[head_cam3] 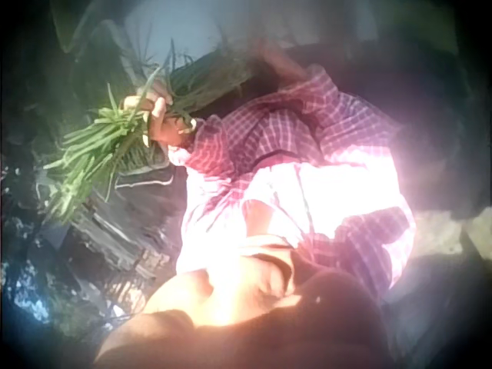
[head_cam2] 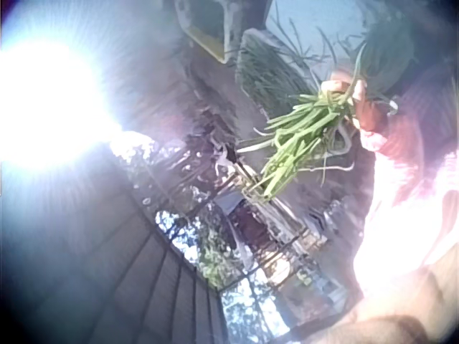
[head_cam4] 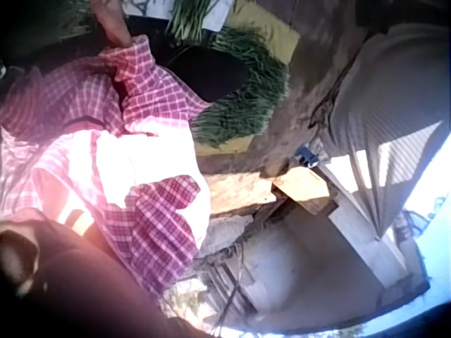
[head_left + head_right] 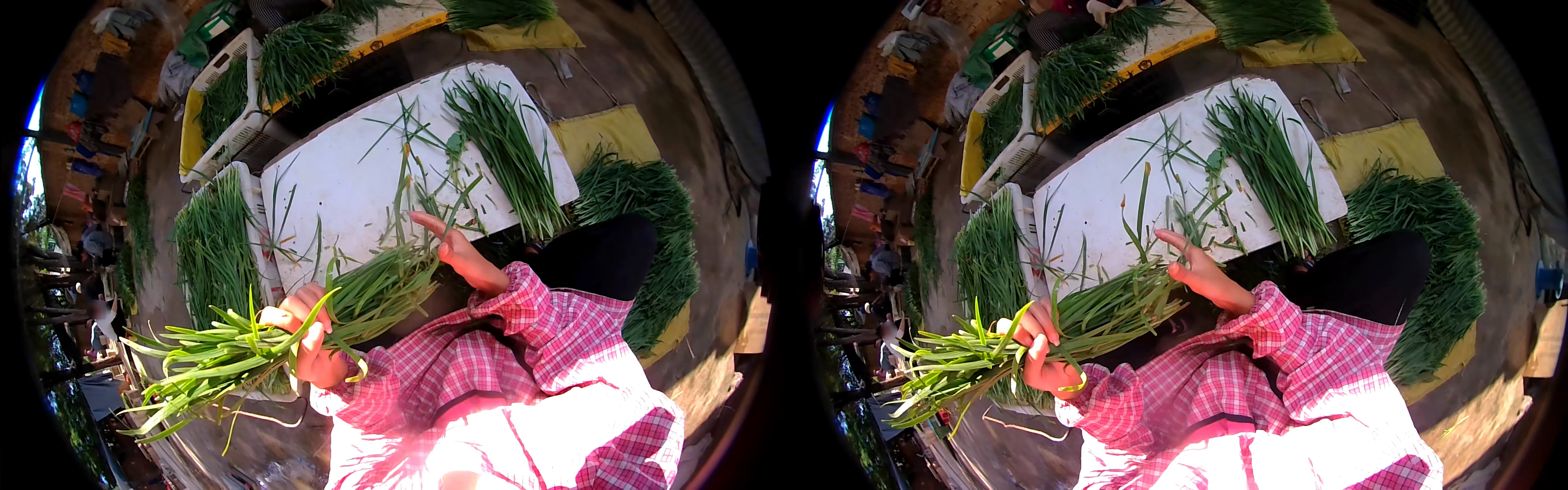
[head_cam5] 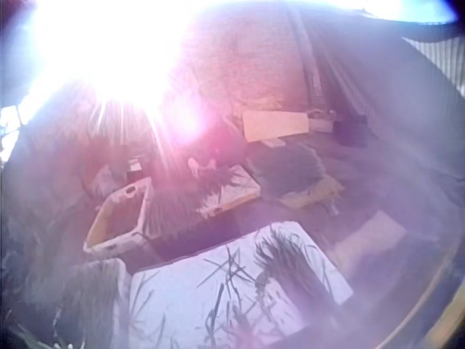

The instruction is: The person trims and sorts green leafy vegetables by hand, removing yellowed or dry leaves from bunches and placing them onto a white table.

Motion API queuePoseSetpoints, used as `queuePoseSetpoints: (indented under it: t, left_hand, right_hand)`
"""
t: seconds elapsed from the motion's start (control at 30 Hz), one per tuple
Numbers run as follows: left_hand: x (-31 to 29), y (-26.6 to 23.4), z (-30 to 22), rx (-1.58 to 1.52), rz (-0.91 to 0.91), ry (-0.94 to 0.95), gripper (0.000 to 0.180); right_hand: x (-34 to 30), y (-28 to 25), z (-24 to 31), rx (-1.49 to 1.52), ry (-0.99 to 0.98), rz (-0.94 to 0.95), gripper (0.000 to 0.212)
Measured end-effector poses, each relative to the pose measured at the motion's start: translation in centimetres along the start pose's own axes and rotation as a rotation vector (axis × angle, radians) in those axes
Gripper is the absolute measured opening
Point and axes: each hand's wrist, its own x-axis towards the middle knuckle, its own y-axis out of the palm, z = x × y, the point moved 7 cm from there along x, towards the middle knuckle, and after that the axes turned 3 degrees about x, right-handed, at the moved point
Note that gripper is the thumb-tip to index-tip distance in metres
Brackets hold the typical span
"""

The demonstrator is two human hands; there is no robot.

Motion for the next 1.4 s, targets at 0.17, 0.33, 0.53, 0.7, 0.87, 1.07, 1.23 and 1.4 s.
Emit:
queuePoseSetpoints:
  t: [0.17,0.33,0.53,0.7,0.87,1.07,1.23,1.4]
  left_hand:
    - [-1.0,0.5,-1.4,-0.136,0.105,0.048,0.026]
    - [-1.8,0.7,-1.2,-0.099,0.173,0.001,0.024]
    - [-2.8,-0.8,-2.8,-0.162,-0.152,0.105,0.024]
    - [-2.8,-3.2,-6.8,-0.062,-0.307,0.262,0.016]
    - [-3.3,-4.3,-8.7,0.025,-0.337,0.398,0.015]
    - [-3.1,-2.4,-6.7,0.168,-0.096,0.309,0.016]
    - [-4.8,-2.7,-5.0,0.317,-0.105,0.352,0.024]
    - [-5.1,-1.2,-4.3,0.307,-0.097,0.310,0.028]
  right_hand:
    - [0.0,2.0,2.5,-0.006,0.078,0.158,0.092]
    - [0.3,2.6,0.6,-0.194,0.137,0.103,0.051]
    - [0.0,1.7,0.9,-0.855,-0.260,-0.089,0.014]
    - [-0.7,-6.5,-3.2,-1.062,-0.009,-0.437,0.012]
    - [-1.5,-3.5,-0.2,0.030,-0.018,-0.353,0.022]
    - [-3.0,4.4,3.6,0.223,0.080,0.017,0.035]
    - [-3.0,7.3,5.4,-0.083,0.035,0.133,0.062]
    - [-2.9,8.9,6.9,-0.428,-0.228,0.081,0.042]
